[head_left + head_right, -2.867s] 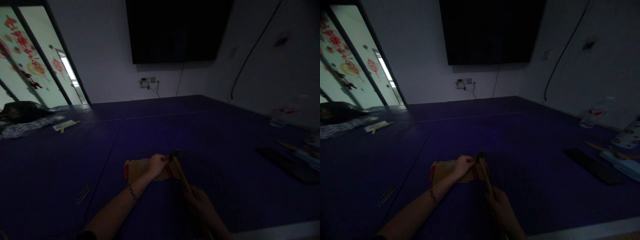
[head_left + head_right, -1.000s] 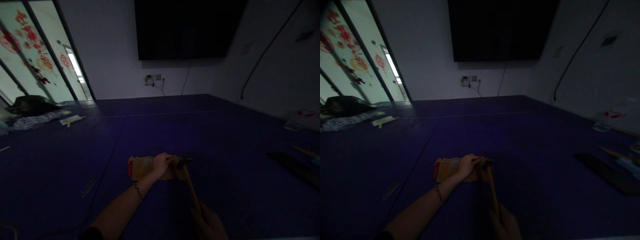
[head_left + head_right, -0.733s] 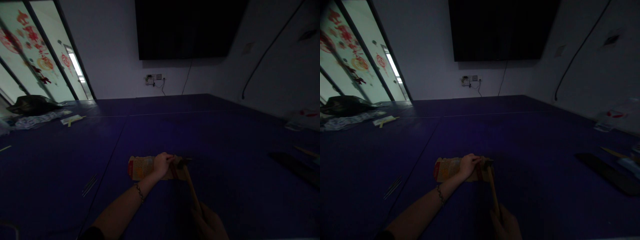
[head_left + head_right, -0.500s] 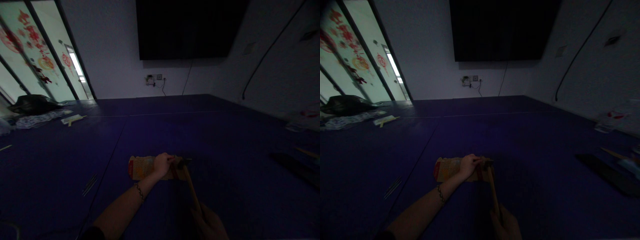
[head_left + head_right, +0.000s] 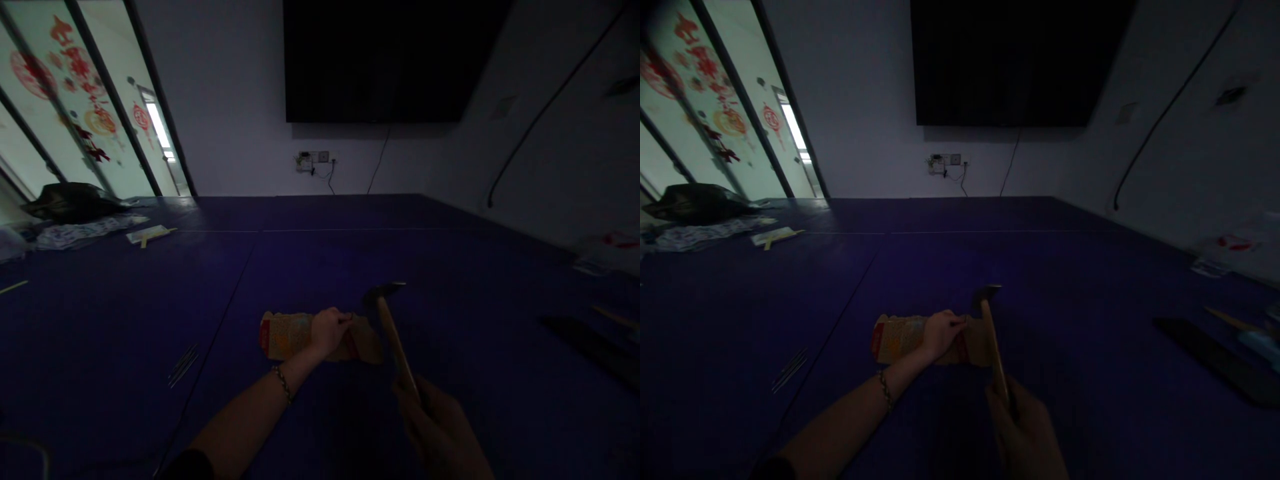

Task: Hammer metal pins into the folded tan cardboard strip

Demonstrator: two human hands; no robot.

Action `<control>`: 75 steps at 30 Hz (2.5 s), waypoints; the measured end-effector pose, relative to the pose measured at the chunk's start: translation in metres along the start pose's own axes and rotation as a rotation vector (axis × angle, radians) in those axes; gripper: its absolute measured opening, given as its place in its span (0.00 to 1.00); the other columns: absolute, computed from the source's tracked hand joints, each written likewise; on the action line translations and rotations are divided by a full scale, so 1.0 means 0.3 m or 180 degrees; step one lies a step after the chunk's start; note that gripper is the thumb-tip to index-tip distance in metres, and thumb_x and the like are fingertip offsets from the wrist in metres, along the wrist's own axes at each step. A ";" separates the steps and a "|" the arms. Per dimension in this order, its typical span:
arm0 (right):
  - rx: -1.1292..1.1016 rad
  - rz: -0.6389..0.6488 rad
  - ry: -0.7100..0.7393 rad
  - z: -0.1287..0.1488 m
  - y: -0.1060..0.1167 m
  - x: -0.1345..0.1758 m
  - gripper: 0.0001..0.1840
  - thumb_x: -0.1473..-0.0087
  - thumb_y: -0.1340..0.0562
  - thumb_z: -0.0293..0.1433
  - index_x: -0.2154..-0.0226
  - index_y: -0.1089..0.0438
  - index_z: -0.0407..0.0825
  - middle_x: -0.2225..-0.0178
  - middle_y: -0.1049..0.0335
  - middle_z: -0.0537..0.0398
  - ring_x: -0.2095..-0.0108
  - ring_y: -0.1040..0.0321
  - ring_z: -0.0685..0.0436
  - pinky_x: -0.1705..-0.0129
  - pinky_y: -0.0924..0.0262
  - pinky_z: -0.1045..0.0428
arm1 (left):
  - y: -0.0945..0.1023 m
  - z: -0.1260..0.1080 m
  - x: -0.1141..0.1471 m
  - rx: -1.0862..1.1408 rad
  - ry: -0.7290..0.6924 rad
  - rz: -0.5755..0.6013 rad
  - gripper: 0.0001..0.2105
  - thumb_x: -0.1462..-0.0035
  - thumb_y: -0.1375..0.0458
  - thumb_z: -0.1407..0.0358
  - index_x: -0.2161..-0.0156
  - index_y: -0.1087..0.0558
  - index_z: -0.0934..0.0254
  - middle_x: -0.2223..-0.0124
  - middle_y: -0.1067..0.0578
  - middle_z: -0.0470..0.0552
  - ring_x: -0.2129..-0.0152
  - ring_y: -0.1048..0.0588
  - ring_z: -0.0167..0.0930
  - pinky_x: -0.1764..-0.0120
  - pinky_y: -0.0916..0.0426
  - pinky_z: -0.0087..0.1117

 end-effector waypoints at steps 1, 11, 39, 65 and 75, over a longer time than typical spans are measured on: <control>-0.0048 0.0012 0.0011 0.018 -0.007 0.000 0.18 0.55 0.45 0.47 0.78 0.40 0.49 0.87 0.51 0.67 0.87 0.52 0.55 0.85 0.56 0.57 | 0.000 -0.002 0.000 0.0005 -0.0011 -0.0003 0.13 0.43 0.49 0.58 0.59 0.24 0.55 0.63 0.24 0.46 0.66 0.28 0.28 0.65 0.39 0.26; 0.0174 0.0026 -0.0086 0.085 -0.056 -0.004 0.18 0.57 0.47 0.47 0.78 0.41 0.49 0.88 0.51 0.68 0.88 0.51 0.56 0.86 0.57 0.57 | 0.005 -0.013 0.001 0.0011 -0.0013 -0.0013 0.12 0.44 0.48 0.57 0.63 0.23 0.56 0.65 0.24 0.46 0.67 0.28 0.28 0.65 0.38 0.26; 0.0303 -0.0107 -0.0071 0.087 -0.068 -0.010 0.17 0.60 0.46 0.47 0.80 0.40 0.49 0.90 0.50 0.67 0.90 0.50 0.55 0.87 0.55 0.56 | 0.007 -0.011 0.003 -0.0025 0.0081 0.0038 0.12 0.46 0.46 0.58 0.62 0.23 0.58 0.64 0.24 0.48 0.66 0.27 0.30 0.64 0.37 0.27; -0.2850 0.0902 0.0674 0.020 0.114 -0.451 0.23 0.56 0.39 0.34 0.83 0.58 0.51 0.87 0.72 0.73 0.85 0.86 0.58 0.91 0.69 0.65 | 0.017 0.007 0.030 0.0231 0.0013 -0.0048 0.25 0.55 0.38 0.61 0.50 0.35 0.65 0.55 0.27 0.53 0.59 0.28 0.32 0.58 0.35 0.29; -0.2885 0.0909 0.0623 0.027 0.144 -0.464 0.22 0.55 0.41 0.33 0.84 0.58 0.50 0.87 0.73 0.72 0.86 0.84 0.58 0.90 0.71 0.63 | 0.141 -0.033 0.112 -0.0613 -0.0434 0.0336 0.13 0.46 0.47 0.68 0.54 0.32 0.65 0.57 0.26 0.57 0.58 0.28 0.37 0.56 0.35 0.35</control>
Point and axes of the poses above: each hand's wrist, its own x-axis away from the middle knuckle, its own y-axis out of the back of the hand, z = x × y, the point moved 4 cm from there along -x, towards the middle knuckle
